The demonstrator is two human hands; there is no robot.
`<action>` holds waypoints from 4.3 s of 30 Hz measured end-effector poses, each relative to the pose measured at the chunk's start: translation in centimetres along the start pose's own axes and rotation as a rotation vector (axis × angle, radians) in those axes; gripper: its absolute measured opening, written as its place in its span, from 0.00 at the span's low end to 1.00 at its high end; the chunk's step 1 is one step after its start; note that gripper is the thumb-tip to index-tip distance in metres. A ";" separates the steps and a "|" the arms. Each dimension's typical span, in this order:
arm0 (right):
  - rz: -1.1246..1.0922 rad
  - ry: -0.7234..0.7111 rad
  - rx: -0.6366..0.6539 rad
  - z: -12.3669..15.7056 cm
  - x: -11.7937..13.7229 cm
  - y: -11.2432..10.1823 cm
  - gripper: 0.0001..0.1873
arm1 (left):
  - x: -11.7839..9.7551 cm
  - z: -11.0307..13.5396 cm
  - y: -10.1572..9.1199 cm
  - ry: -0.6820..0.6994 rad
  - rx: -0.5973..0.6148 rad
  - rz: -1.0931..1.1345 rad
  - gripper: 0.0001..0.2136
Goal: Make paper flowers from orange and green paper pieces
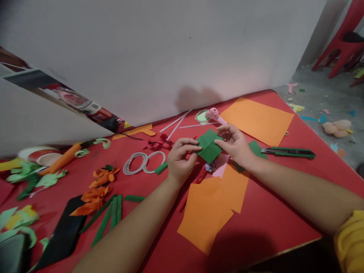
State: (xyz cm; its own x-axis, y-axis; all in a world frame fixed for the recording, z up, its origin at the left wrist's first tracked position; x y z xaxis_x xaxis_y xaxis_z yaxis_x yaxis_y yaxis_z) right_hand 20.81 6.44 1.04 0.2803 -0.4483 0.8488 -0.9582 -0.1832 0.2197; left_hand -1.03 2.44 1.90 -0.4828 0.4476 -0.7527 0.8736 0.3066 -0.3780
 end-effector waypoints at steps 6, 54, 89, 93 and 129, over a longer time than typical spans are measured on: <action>-0.011 0.022 0.049 -0.1 0.1 0.1 0.22 | 1.2 0.2 0.8 -0.131 0.166 0.131 0.20; 0.066 0.090 0.118 0.7 0.5 0.5 0.15 | 1.4 -0.4 0.7 -0.256 0.030 0.258 0.06; -0.057 0.093 0.096 0.4 0.6 1.0 0.26 | -0.8 0.0 0.7 -0.132 0.054 0.159 0.05; -0.058 0.069 0.116 0.5 0.7 1.0 0.23 | -1.3 0.0 0.2 -0.101 -0.014 0.089 0.04; -0.174 0.228 0.092 0.7 0.5 1.4 0.25 | -2.0 0.3 0.2 0.023 0.204 -0.123 0.28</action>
State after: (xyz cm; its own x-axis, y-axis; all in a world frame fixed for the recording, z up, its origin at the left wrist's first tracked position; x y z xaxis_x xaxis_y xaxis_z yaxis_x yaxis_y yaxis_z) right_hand 19.65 5.36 1.39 0.4097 -0.1967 0.8908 -0.8847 -0.3236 0.3355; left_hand 0.07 1.36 3.14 -0.5856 0.4372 -0.6826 0.8013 0.1847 -0.5691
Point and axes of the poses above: each hand's wrist, its own z-axis away from the middle knuckle, its own y-axis out of the palm, x = y × z, the point moved 3 cm from there along -z, towards the middle knuckle, and after that the axes turned 14 degrees about -y, right-handed, at the moved point
